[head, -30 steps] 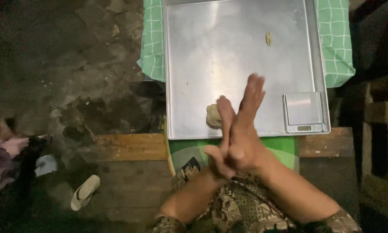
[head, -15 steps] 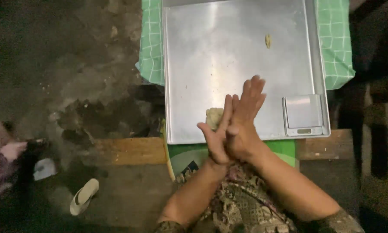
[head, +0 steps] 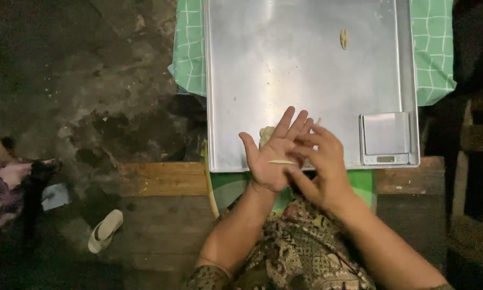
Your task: Shaping small pieces of dough into thin, needle-like forms by rolling them between palms and placing them on a metal tray.
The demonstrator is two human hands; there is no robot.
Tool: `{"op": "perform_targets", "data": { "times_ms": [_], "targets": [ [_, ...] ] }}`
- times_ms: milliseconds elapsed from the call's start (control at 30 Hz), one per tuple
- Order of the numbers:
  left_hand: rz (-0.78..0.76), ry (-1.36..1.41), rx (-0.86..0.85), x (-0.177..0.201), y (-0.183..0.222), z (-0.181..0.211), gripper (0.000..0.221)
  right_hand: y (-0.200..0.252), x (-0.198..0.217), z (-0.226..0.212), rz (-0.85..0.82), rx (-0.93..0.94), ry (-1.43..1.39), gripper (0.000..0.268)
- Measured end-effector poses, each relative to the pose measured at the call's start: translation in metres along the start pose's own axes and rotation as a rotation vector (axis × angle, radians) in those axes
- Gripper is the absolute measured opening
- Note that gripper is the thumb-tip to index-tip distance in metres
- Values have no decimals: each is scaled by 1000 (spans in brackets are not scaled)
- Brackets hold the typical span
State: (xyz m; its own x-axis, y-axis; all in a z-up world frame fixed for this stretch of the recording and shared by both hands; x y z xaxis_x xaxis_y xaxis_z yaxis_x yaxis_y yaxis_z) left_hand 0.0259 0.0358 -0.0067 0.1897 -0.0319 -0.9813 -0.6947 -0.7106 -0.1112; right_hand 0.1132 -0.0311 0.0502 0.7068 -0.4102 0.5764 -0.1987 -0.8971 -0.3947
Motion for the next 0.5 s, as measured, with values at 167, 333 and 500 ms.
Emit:
{"op": "perform_targets", "data": {
  "times_ms": [167, 333, 500],
  "targets": [
    [81, -281, 5, -14, 2, -3, 128, 15, -21, -8, 60, 187, 209, 45],
    [146, -230, -3, -3, 8, -15, 126, -5, -27, -24, -17, 163, 222, 85],
    [54, -347, -199, 7, 17, -37, 101, -49, -34, -28, -11, 74, 72, 111]
  ]
}}
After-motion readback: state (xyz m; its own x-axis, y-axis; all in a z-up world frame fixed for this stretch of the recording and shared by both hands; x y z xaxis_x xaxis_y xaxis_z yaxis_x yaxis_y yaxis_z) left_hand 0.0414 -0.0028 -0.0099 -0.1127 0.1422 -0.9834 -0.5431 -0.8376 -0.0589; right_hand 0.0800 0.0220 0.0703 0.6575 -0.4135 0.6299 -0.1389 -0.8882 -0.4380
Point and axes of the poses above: each hand's wrist, its own y-axis away from the middle knuckle, its own x-axis out of the back of the hand, z = x × y, the point moved 5 cm from there along -y, towards the middle knuckle, and after that the axes turned 4 degrees about y, right-handed, at the moved point
